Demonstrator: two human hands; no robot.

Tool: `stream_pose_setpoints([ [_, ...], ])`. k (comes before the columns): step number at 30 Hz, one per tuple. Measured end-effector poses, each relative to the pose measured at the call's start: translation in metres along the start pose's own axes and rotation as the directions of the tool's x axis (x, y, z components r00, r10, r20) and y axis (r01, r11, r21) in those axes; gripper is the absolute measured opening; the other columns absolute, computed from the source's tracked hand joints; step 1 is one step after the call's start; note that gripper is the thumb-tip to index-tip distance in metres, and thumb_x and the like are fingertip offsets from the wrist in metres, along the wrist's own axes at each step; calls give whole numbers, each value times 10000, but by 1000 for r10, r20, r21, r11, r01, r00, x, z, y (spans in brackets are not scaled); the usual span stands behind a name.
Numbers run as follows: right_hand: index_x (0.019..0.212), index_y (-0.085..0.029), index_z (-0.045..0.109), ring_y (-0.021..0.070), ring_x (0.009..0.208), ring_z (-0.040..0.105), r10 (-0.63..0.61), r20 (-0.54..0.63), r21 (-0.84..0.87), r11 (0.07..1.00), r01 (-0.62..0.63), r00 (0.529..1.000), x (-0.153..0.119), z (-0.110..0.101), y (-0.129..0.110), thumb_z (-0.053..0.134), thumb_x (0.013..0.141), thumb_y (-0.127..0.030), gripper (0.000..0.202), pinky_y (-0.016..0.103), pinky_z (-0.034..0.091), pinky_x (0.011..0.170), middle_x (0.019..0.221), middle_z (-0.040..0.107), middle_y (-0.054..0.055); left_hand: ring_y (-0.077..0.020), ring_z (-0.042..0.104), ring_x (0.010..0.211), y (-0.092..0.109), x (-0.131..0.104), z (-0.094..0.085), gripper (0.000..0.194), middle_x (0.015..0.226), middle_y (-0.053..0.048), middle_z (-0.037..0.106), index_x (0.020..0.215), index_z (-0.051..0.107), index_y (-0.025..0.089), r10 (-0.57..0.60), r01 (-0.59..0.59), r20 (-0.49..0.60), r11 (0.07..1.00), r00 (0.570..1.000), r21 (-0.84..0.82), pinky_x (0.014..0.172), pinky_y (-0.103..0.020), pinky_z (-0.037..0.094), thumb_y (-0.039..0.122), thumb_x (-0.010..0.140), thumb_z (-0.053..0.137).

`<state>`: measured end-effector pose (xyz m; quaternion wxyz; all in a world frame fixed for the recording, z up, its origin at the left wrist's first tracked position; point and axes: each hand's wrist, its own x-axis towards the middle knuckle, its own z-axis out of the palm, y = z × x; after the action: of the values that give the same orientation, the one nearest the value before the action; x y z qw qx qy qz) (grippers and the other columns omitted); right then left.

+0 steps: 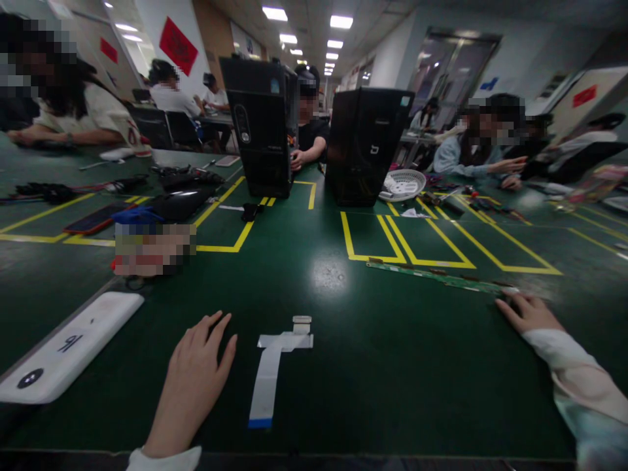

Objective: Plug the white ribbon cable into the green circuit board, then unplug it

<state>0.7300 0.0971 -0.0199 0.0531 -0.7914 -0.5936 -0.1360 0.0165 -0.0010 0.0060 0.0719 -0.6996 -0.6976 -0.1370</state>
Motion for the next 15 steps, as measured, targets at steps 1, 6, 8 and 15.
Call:
stream_pose_setpoints([
  [1, 1243, -108, 572, 310, 1191, 528, -3, 33, 22, 1000, 2, 999, -1, -1, -7, 379, 844, -433, 549, 378, 425, 1014, 1146, 603, 222, -352, 495, 1269, 0, 0, 0, 603, 1367, -190, 538, 1323, 554, 91, -3, 3, -1, 1000, 1000, 1, 1033, -534, 427, 472, 940, 288],
  [6, 1303, -61, 521, 345, 1320, 417, -77, 80, 116, 991, 68, 994, -5, -9, -45, 386, 857, -443, 602, 420, 332, 1113, 1310, 500, 257, -353, 493, 1274, -4, 1, 3, 610, 1369, -191, 537, 1330, 549, 97, -2, 2, 14, 1000, 1000, -5, 1033, -545, 425, 489, 936, 296],
  [8, 1323, -55, 513, 335, 1337, 404, -125, 80, 134, 984, 113, 989, -7, -11, -58, 387, 870, -452, 616, 399, 313, 1130, 1322, 481, 261, -353, 491, 1276, -5, 1, 3, 614, 1369, -194, 537, 1329, 550, 93, 0, 1, 16, 1000, 1000, -17, 1037, -545, 422, 493, 935, 301],
  [15, 1328, -72, 536, 354, 1245, 497, -265, -21, 182, 947, 264, 964, -11, -10, -92, 348, 881, -561, 688, 454, 381, 1090, 1284, 495, 242, -355, 494, 1272, -3, 1, 1, 611, 1371, -192, 536, 1336, 549, 103, -16, 17, 20, 999, 1000, -32, 1026, -553, 428, 487, 932, 301],
])
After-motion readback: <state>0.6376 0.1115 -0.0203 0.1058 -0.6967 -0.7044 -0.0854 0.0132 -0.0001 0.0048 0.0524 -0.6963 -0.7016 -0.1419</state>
